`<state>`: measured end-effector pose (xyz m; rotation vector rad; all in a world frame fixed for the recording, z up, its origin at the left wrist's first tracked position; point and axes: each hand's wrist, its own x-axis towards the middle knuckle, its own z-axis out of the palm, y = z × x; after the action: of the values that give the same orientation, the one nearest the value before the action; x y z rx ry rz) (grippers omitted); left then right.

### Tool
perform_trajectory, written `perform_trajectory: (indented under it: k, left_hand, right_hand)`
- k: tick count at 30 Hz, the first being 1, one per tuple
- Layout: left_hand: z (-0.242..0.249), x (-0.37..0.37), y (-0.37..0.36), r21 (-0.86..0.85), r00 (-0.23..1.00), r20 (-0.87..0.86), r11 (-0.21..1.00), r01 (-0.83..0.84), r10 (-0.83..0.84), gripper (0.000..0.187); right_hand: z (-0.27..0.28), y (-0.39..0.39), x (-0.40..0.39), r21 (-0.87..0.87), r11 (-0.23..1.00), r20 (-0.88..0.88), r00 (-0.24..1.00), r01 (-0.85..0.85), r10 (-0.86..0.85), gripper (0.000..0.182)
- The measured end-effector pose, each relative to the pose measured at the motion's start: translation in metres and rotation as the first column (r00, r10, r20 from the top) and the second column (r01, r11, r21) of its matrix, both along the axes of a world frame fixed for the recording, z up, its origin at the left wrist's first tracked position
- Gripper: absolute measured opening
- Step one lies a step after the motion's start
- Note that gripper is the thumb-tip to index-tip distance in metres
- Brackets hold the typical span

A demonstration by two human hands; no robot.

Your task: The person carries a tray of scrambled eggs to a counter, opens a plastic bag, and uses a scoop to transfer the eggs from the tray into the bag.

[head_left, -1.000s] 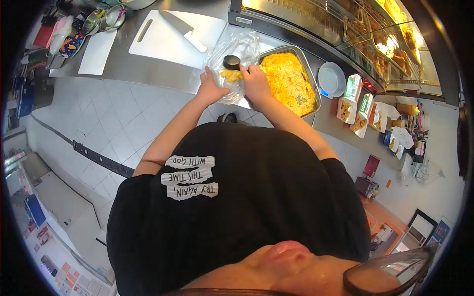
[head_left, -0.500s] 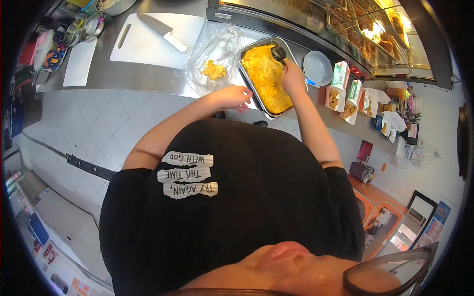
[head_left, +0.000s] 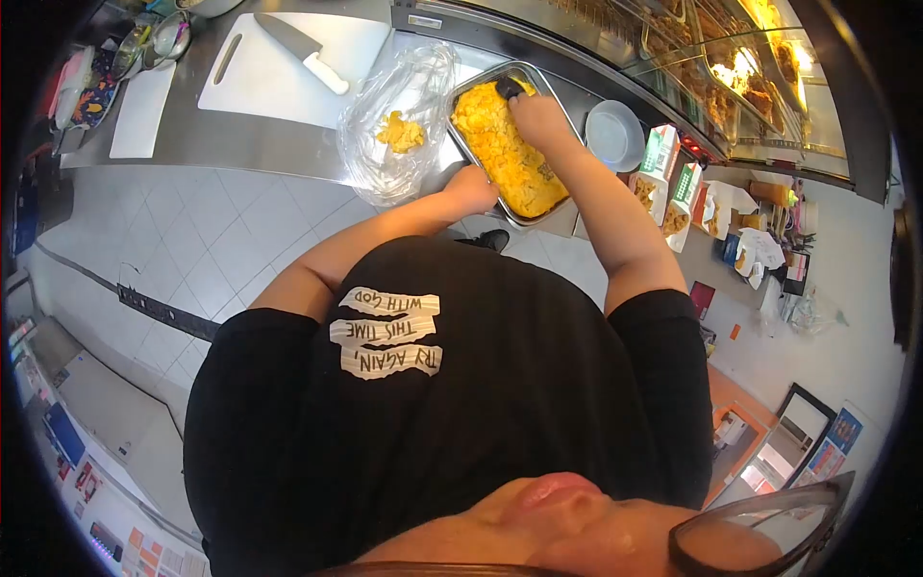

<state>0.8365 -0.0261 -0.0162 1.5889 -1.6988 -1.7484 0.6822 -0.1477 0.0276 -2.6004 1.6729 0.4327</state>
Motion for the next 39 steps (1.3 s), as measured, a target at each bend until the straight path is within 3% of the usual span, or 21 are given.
perform_trajectory:
  k: [1,4,10,13,16,17,19,22,23,26,27,28,30,31,33,36,39]
  left_hand:
    - [0.002,-0.001,0.0,-0.05,0.999,0.033,0.999,0.0,0.001,0.024]
    - [0.009,0.001,0.0,0.156,0.973,-0.163,0.978,-0.14,0.165,0.022]
    - [0.014,0.001,0.001,0.208,0.958,-0.195,0.964,-0.168,0.209,0.024]
    - [0.019,0.003,-0.001,0.181,0.958,-0.204,0.97,-0.164,0.2,0.025]
    - [0.009,0.0,-0.002,0.159,0.955,-0.189,0.967,-0.199,0.228,0.02]
    - [0.007,0.001,-0.006,0.098,0.984,-0.127,0.989,-0.113,0.125,0.02]
    - [0.006,-0.001,-0.007,0.122,0.988,-0.086,0.986,-0.114,0.125,0.02]
    - [0.018,0.003,-0.006,0.113,0.997,0.048,0.992,-0.062,0.057,0.023]
    - [0.027,0.006,-0.005,0.105,0.994,0.105,0.994,-0.035,0.024,0.025]
    - [0.056,0.026,0.007,-0.355,0.971,0.231,0.935,0.018,0.069,0.024]
    - [0.076,0.037,0.009,-0.374,0.979,0.141,0.924,-0.083,0.145,0.024]
    - [0.105,0.051,0.01,-0.385,0.975,0.051,0.905,-0.182,0.218,0.023]
    - [0.092,0.091,0.007,-0.788,0.898,0.028,0.562,-0.25,0.44,0.025]
    - [0.09,0.108,0.01,-0.763,0.829,0.194,0.612,-0.209,0.525,0.028]
    - [0.088,0.14,0.019,-0.681,0.601,0.505,0.714,-0.163,0.62,0.038]
    - [0.051,0.171,0.025,-0.258,0.814,0.362,0.888,-0.381,0.454,0.053]
    - [0.048,0.175,0.027,-0.175,0.881,0.173,0.894,-0.413,0.441,0.066]
  right_hand:
    - [0.008,0.003,0.002,0.074,0.997,-0.001,1.0,0.021,-0.021,0.021]
    - [0.014,0.008,-0.01,0.155,0.967,0.004,0.979,-0.201,0.203,0.02]
    - [0.031,0.031,-0.04,0.337,0.863,0.027,0.92,-0.377,0.391,0.018]
    - [0.048,0.045,-0.045,0.471,0.847,0.184,0.967,-0.246,0.179,0.014]
    - [0.004,0.038,-0.07,0.483,0.825,0.52,0.854,-0.293,-0.001,0.014]
    - [-0.005,0.034,-0.074,0.623,0.756,0.505,0.841,-0.2,-0.194,0.016]
    - [-0.015,0.024,-0.077,0.852,0.52,0.376,0.751,-0.051,-0.542,0.02]
    - [-0.014,0.03,-0.082,0.927,0.375,0.331,0.519,-0.023,-0.788,0.021]
    - [-0.011,0.033,-0.083,0.925,0.381,0.344,0.465,-0.017,-0.816,0.02]
    - [-0.001,0.037,-0.091,0.921,0.39,0.371,0.3,0.003,-0.879,0.019]
    - [-0.004,0.03,-0.104,0.89,0.454,0.422,0.434,-0.034,-0.796,0.019]
    - [0.004,0.026,-0.107,0.882,0.471,0.428,0.443,-0.014,-0.788,0.019]
    - [0.032,0.025,-0.106,0.864,0.503,0.438,0.45,0.028,-0.778,0.019]
    - [0.035,0.019,-0.111,0.866,0.496,0.409,0.482,0.063,-0.775,0.019]
    - [0.062,0.022,-0.098,0.848,0.528,0.461,0.428,0.046,-0.778,0.019]
    - [0.096,0.023,-0.069,0.796,0.605,0.557,0.403,-0.009,-0.726,0.019]
    - [0.096,0.024,-0.027,0.65,0.755,0.709,0.427,-0.084,-0.562,0.02]
